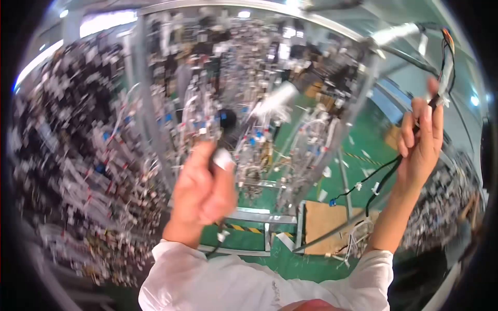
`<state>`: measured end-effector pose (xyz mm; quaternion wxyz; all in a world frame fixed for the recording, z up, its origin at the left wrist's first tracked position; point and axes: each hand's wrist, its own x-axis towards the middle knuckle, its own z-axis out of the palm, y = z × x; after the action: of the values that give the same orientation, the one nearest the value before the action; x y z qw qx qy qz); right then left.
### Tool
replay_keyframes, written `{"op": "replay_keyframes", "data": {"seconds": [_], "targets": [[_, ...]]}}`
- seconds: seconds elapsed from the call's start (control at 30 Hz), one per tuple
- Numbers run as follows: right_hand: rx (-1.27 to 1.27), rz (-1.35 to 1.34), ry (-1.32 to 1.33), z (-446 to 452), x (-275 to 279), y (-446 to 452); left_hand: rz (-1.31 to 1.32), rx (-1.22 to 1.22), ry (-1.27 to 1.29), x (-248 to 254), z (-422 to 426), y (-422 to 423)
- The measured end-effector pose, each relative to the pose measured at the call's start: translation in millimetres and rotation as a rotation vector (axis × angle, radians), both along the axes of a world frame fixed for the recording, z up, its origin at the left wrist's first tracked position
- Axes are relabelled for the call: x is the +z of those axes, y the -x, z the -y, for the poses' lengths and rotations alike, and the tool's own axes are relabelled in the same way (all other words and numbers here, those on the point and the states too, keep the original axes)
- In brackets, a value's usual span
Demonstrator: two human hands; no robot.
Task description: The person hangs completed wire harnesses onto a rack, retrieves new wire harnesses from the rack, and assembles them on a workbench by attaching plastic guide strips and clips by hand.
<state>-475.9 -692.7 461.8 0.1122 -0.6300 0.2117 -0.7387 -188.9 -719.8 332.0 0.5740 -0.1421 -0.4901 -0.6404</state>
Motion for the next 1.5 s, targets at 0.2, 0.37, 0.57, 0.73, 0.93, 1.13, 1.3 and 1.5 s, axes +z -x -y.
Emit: {"op": "replay_keyframes", "data": {"seconds": [0.2,0.37,0.57,0.73,0.93,1.13,1.3,1.5], "targets": [[0.395,-0.106,0.033,66.9,34.4,-110.9,-0.046,0.894,0.042,39.4,6.4,-118.7],[0.646,-0.221,0.084,87.0,93.6,-248.1,-0.160,1.113,0.029,89.2,61.5,-258.3],[0.279,-0.388,-0.009,248.1,124.1,-406.1,-0.071,1.108,-0.151,70.2,243.1,-340.0],[0.013,-0.497,-0.176,348.1,16.2,-438.2,-0.210,1.200,-0.360,-20.6,318.0,-368.9],[0.250,-0.146,0.142,217.5,78.8,-427.7,-0.313,1.284,0.059,48.2,223.9,-325.0],[-0.143,-0.498,-0.029,256.6,120.6,-445.7,-0.198,1.154,-0.292,66.2,253.6,-353.9],[-0.475,-0.595,-0.258,337.7,-28.0,-411.6,0.630,1.191,-0.037,-129.0,358.6,-345.8],[-0.526,-0.673,-0.229,171.4,-303.6,-306.1,1.039,2.435,0.290,-177.0,249.4,-305.5]]}}
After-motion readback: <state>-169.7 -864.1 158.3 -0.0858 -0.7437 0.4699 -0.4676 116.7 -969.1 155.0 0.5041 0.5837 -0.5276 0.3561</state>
